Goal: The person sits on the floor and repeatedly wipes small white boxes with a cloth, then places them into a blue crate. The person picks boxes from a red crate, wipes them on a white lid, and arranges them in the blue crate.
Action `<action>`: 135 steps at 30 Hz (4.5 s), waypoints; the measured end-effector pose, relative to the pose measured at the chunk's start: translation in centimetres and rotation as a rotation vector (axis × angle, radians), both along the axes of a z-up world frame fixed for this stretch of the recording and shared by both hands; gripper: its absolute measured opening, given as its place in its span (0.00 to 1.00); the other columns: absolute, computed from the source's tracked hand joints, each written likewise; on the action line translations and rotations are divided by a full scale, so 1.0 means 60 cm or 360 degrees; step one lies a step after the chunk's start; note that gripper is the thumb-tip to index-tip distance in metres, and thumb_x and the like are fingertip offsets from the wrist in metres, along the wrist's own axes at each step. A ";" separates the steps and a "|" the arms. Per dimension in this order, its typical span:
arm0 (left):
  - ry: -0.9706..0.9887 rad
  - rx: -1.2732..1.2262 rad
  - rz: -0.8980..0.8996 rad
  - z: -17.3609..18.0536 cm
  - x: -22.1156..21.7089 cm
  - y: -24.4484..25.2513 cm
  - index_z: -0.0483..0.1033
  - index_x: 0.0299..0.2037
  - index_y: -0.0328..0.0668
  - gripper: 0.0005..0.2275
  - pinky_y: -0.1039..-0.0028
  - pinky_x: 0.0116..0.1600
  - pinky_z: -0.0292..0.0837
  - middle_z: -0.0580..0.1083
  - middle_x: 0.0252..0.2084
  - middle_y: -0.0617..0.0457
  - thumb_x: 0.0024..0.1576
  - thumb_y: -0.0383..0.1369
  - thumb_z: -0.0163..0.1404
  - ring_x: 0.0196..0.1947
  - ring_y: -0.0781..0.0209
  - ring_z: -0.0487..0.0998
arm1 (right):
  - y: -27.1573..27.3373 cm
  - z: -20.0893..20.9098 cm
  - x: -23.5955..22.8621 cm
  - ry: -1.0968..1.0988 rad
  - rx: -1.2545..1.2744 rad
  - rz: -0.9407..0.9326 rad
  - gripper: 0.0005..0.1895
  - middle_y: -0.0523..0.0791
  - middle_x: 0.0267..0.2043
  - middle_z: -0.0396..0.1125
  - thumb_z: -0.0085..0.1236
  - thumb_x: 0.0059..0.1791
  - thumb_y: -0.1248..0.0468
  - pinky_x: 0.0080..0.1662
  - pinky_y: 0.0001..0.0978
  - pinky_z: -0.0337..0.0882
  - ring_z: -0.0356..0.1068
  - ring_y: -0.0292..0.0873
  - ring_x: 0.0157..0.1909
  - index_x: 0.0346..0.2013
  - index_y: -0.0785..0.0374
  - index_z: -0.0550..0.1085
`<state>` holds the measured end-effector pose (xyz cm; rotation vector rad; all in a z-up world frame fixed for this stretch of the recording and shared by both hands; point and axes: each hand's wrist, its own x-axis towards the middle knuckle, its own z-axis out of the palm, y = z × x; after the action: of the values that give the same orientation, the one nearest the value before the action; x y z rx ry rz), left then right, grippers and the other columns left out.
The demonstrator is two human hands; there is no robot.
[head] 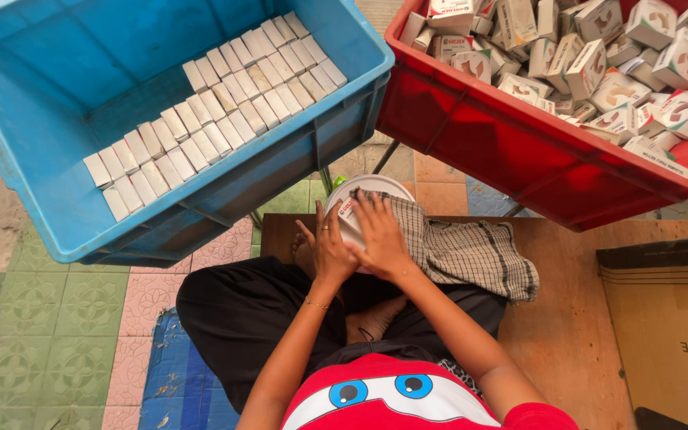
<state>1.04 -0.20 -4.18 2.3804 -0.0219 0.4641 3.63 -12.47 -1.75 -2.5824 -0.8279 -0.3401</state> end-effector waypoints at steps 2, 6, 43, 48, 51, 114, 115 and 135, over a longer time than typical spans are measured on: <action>0.0008 -0.0024 -0.0079 0.002 0.005 0.018 0.58 0.59 0.41 0.39 0.39 0.64 0.26 0.65 0.60 0.51 0.34 0.47 0.52 0.67 0.47 0.51 | 0.003 0.022 -0.006 0.0033 -0.0025 0.0047 0.43 0.58 0.66 0.46 0.31 0.46 0.36 0.64 0.55 0.40 0.44 0.62 0.67 0.62 0.67 0.55; 0.0056 -0.0052 -0.0234 0.034 0.008 0.040 0.57 0.59 0.45 0.44 0.37 0.63 0.29 0.65 0.60 0.52 0.30 0.49 0.60 0.67 0.46 0.51 | -0.019 0.028 0.021 0.0484 0.0072 0.0041 0.42 0.57 0.67 0.44 0.28 0.47 0.38 0.66 0.48 0.40 0.43 0.57 0.68 0.66 0.65 0.47; -0.0605 -0.1214 -0.0042 0.278 0.019 0.104 0.49 0.63 0.29 0.34 0.69 0.66 0.46 0.49 0.58 0.42 0.53 0.50 0.32 0.60 0.52 0.54 | 0.156 0.243 -0.002 0.0715 0.1937 0.0373 0.43 0.54 0.66 0.39 0.50 0.42 0.58 0.66 0.44 0.39 0.38 0.54 0.70 0.64 0.71 0.41; -0.0837 -0.0969 0.0070 0.388 0.100 0.197 0.52 0.62 0.27 0.36 0.61 0.68 0.41 0.50 0.55 0.43 0.55 0.55 0.29 0.59 0.50 0.52 | 0.252 0.327 0.094 0.0834 0.2197 0.0682 0.46 0.50 0.62 0.39 0.51 0.45 0.54 0.66 0.51 0.41 0.43 0.52 0.67 0.66 0.66 0.36; -0.0771 -0.1075 0.0170 0.409 0.178 0.271 0.55 0.63 0.38 0.31 0.63 0.65 0.40 0.52 0.53 0.47 0.57 0.53 0.29 0.56 0.51 0.52 | 0.319 0.384 0.161 0.1147 0.2174 0.0591 0.47 0.59 0.63 0.34 0.51 0.44 0.51 0.65 0.57 0.38 0.34 0.66 0.69 0.67 0.64 0.37; 0.1474 -0.1196 0.0213 0.170 0.548 0.585 0.52 0.65 0.39 0.46 0.40 0.58 0.53 0.39 0.69 0.36 0.45 0.70 0.28 0.63 0.23 0.46 | 0.546 0.063 0.604 0.1059 -0.0946 0.0402 0.30 0.55 0.69 0.41 0.40 0.42 0.55 0.59 0.52 0.59 0.54 0.61 0.63 0.57 0.65 0.65; 0.1469 -0.1189 0.0210 0.176 0.545 0.581 0.52 0.65 0.39 0.46 0.40 0.58 0.53 0.39 0.69 0.36 0.45 0.70 0.28 0.63 0.23 0.46 | 0.545 0.079 0.595 0.1054 -0.0939 0.0399 0.30 0.55 0.69 0.41 0.40 0.42 0.55 0.59 0.52 0.59 0.54 0.61 0.63 0.57 0.65 0.65; -0.0736 -0.0602 0.0780 0.249 0.445 0.425 0.57 0.53 0.44 0.20 0.62 0.39 0.70 0.70 0.43 0.40 0.58 0.36 0.54 0.37 0.43 0.75 | 0.486 0.298 0.469 0.0080 0.0451 0.0118 0.13 0.51 0.28 0.71 0.40 0.41 0.54 0.38 0.52 0.71 0.73 0.58 0.35 0.27 0.58 0.69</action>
<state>27.76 25.31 10.79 1.8512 0.4102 1.1342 31.76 16.70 16.13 -2.2829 -0.7929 -0.3422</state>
